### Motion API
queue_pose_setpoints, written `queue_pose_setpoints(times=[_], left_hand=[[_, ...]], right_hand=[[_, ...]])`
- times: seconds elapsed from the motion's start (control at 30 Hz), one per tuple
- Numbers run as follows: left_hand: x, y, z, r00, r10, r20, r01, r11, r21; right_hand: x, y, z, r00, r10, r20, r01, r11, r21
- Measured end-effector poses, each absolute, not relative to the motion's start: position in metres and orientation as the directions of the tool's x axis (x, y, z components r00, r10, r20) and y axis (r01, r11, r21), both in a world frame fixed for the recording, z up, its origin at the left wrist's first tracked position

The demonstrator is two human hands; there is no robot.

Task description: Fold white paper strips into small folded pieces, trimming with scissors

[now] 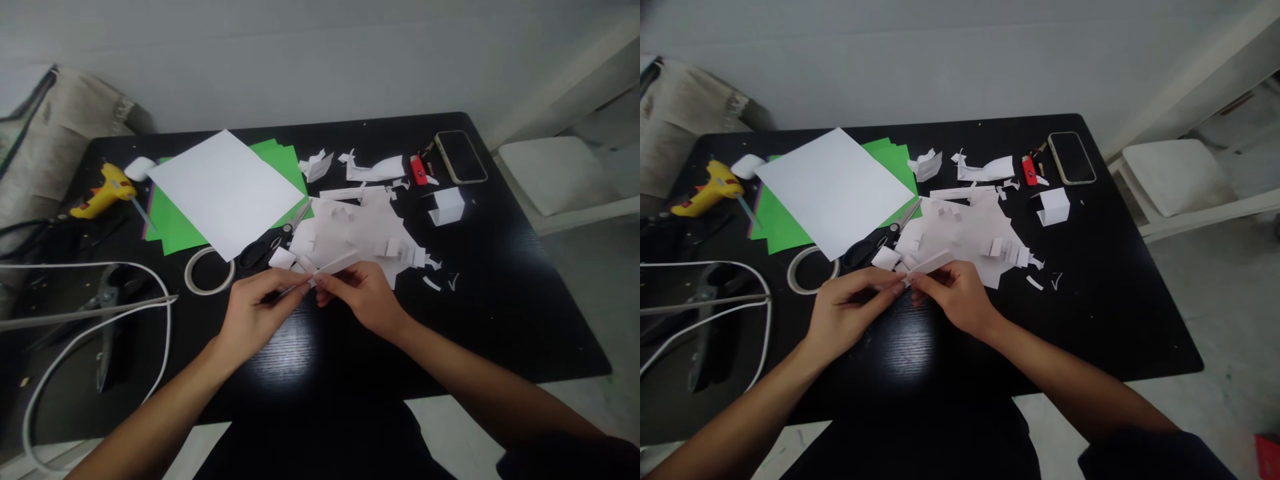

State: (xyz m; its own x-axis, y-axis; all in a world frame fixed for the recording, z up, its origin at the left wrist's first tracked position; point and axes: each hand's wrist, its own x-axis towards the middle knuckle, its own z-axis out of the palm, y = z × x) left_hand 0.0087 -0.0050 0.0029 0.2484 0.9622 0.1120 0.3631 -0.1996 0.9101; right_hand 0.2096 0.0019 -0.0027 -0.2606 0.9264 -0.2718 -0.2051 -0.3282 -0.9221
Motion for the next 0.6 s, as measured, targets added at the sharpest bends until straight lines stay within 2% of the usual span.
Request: queue_pose_setpoints(times=[0.17, 0.37, 0.6], left_hand=[[0.0084, -0.0038, 0.0039, 0.267, 0.957, 0.116, 0.333, -0.205, 0.921], [0.0116, -0.0015, 0.0101, 0.231, 0.972, -0.049, 0.229, -0.005, 0.973], [0.0123, 0.0025, 0.0123, 0.282, 0.951, -0.128, 0.224, 0.065, 0.972]], right_hand=[[0.2102, 0.0029, -0.0021, -0.270, 0.926, -0.264, -0.202, -0.323, -0.925], [0.2113, 0.0033, -0.0006, -0.281, 0.922, -0.265, -0.166, -0.319, -0.933], [0.2099, 0.0029, -0.0025, -0.319, 0.912, -0.258, -0.218, -0.335, -0.917]])
